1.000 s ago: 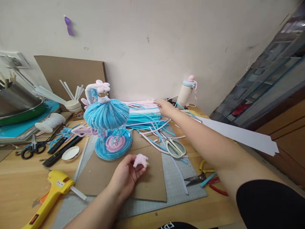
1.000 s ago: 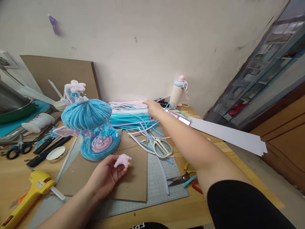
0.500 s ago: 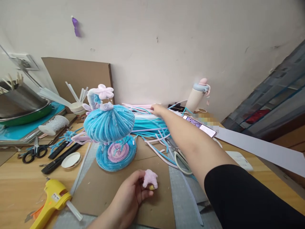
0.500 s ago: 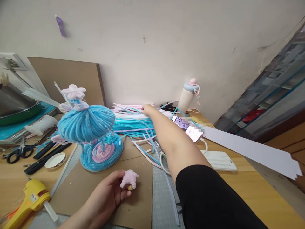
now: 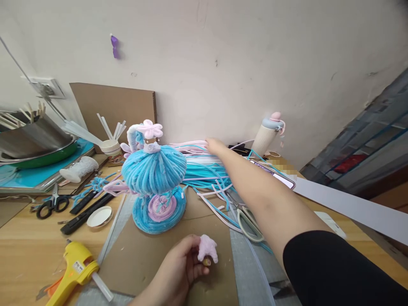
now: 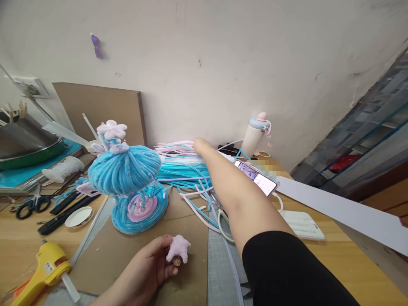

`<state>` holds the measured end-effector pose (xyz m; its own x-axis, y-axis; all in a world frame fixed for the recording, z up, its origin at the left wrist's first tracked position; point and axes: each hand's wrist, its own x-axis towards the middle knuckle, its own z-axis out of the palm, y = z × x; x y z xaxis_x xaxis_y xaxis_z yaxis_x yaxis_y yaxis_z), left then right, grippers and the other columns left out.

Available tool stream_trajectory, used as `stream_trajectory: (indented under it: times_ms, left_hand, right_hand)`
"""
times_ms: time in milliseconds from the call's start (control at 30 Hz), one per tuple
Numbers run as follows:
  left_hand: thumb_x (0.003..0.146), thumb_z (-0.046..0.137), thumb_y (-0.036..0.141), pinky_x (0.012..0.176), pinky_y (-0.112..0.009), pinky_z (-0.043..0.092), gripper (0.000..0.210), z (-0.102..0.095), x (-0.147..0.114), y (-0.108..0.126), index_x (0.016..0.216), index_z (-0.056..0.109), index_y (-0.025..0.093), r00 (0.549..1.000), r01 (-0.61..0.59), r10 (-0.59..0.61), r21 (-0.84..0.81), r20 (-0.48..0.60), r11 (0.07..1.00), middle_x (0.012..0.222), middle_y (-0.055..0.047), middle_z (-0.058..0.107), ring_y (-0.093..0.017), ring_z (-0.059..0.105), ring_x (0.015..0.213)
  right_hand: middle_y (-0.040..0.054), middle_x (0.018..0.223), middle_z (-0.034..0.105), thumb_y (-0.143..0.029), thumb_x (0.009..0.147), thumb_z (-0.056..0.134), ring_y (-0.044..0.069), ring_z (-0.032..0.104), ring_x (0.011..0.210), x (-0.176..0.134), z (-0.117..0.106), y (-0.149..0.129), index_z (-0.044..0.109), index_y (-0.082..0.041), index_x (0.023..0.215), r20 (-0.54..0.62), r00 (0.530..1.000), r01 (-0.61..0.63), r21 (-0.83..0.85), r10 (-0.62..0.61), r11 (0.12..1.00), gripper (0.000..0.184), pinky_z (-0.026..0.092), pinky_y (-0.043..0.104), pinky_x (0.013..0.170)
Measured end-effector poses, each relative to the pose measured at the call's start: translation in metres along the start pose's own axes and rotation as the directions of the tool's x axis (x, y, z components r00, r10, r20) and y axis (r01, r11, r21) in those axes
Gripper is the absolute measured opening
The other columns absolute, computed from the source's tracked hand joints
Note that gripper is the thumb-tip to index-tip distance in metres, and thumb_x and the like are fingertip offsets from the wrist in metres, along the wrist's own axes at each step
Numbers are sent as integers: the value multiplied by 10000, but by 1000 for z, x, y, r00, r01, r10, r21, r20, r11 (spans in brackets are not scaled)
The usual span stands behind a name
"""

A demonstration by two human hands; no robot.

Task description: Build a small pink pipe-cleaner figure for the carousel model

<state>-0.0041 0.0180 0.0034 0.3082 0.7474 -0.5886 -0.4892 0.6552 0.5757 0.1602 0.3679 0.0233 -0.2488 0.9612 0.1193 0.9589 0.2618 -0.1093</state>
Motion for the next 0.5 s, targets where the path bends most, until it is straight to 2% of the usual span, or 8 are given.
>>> stream_trajectory:
  times_ms: [167, 367, 500]
  left_hand:
    - [788, 508, 208, 500, -190, 422, 181, -1, 0, -2, 708, 620, 92, 999, -8, 8, -7, 45, 1000, 653, -52, 597, -106, 519, 562]
    - [777, 501, 217, 487, -191, 403, 188, -1, 0, -1, 725, 618, 79, 1000, 13, -13, -10, 7, 1000, 681, -76, 619, -104, 512, 544]
    - [773, 514, 214, 475, -177, 384, 175, -1, 0, 0, 735, 618, 79, 1000, 13, -13, -6, 4, 1000, 693, -77, 626, -94, 505, 537]
  right_hand:
    - [88, 1180, 547, -302, 899, 513, 199, 567, 1006, 4, 7, -5, 541, -165, 1146, 3, 998, -57, -50, 58, 997, 284, 487, 405, 849]
    - [84, 1139, 569, -308, 896, 519, 190, 581, 973, 2, 18, -11, 553, -156, 1122, 60, 993, -99, -94, 105, 991, 275, 495, 394, 831]
    - [95, 1143, 578, -328, 902, 502, 204, 562, 1027, -4, 2, -15, 579, -152, 1087, -4, 994, -108, -102, 108, 989, 267, 454, 417, 890]
